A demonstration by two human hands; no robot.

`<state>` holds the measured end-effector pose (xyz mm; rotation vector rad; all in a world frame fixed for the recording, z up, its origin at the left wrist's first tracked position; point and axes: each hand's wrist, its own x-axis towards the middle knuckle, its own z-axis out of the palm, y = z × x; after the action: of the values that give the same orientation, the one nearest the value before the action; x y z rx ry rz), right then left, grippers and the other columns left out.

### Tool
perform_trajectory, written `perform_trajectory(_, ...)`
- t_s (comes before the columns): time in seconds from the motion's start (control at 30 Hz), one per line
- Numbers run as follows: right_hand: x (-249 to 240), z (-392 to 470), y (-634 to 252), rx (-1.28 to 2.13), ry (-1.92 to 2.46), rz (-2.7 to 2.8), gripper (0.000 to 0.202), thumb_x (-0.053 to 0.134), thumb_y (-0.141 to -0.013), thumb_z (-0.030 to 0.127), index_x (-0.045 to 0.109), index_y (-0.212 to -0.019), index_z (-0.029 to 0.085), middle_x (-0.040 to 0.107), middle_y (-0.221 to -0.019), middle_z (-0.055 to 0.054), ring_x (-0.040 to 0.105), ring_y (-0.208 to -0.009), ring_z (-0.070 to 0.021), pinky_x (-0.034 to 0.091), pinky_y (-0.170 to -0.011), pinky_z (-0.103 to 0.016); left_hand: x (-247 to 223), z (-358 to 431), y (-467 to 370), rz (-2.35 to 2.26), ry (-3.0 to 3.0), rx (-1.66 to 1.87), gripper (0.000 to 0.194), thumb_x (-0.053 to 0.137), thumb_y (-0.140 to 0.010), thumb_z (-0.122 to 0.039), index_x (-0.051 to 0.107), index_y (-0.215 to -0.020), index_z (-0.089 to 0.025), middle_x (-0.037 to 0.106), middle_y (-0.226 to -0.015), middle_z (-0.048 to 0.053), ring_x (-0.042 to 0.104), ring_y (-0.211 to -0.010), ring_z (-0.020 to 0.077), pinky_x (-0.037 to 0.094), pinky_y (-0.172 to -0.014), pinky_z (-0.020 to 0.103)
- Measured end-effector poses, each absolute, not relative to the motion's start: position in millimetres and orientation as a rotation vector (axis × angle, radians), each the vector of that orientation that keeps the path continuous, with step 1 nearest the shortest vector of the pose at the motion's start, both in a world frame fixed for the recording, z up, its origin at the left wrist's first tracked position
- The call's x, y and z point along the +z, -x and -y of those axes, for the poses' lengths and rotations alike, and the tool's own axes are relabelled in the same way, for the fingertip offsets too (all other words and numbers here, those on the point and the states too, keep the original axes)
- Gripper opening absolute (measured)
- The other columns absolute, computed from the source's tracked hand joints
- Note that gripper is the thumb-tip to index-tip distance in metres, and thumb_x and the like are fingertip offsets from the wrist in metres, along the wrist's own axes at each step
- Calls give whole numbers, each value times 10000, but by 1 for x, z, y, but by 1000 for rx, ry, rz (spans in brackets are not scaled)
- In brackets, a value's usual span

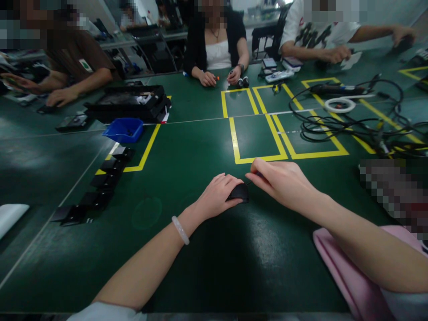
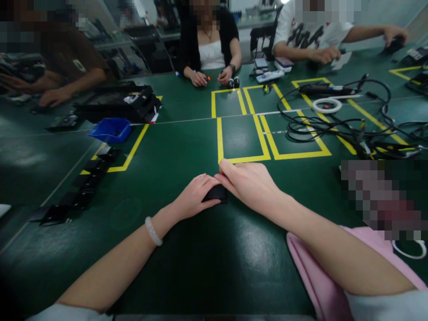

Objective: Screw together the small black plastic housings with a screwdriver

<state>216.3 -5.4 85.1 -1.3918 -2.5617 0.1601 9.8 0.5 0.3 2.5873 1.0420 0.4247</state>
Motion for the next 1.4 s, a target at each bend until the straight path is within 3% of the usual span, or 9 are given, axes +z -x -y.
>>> perform_trajectory(0.23,86,6,-217,207,1334,2551,136,389,-943,269,488,-980,183,655,-798,-26,618,-691,-163,333,-578,-254,1,-1,-10,-1038,-2587,425,376,575,-868,-397,479,-1180,-211,571,-1146,59,525,-1120,229,314,-1088,470)
perform_trajectory(0.43,85,6,-215,151,1337,2596,249,342,-970,362,509,-900,189,654,-761,-29,624,-692,-176,326,-577,-262,-1,-1,-10,-1046,-2589,418,371,580,-865,-400,488,-1161,-196,573,-1141,61,523,-1112,231,313,-1091,465)
perform_trajectory(0.63,85,7,-214,106,1311,2543,121,402,-929,239,501,-949,173,640,-785,-24,608,-682,-153,336,-586,-249,1,-1,-10,-1031,-2585,421,386,582,-867,-396,477,-1184,-204,568,-1159,58,517,-1124,222,315,-1088,458)
perform_trajectory(0.83,87,8,-214,130,1312,2590,248,353,-966,350,515,-870,188,641,-748,-28,596,-666,-156,324,-579,-255,-1,-1,-10,-1038,-2592,436,365,577,-869,-396,482,-1157,-195,573,-1128,57,526,-1103,227,314,-1091,461)
perform_trajectory(1.03,84,7,-213,80,1319,2528,156,370,-942,250,508,-945,176,665,-827,-49,618,-715,-160,346,-593,-255,0,-1,-10,-1028,-2575,427,381,570,-873,-394,467,-1193,-214,567,-1163,59,522,-1131,229,312,-1092,472)
perform_trajectory(1.27,86,8,-214,113,1312,2594,241,351,-968,342,515,-885,186,643,-751,-25,606,-674,-160,331,-582,-259,-1,-1,-9,-1044,-2592,430,368,575,-867,-404,483,-1160,-199,576,-1134,58,528,-1105,230,315,-1092,466)
perform_trajectory(1.4,84,7,-213,91,1369,2573,176,369,-956,278,512,-932,179,660,-784,-35,622,-692,-168,325,-575,-258,0,-1,-10,-1038,-2590,422,385,567,-871,-405,469,-1190,-214,575,-1155,62,526,-1127,232,316,-1089,478)
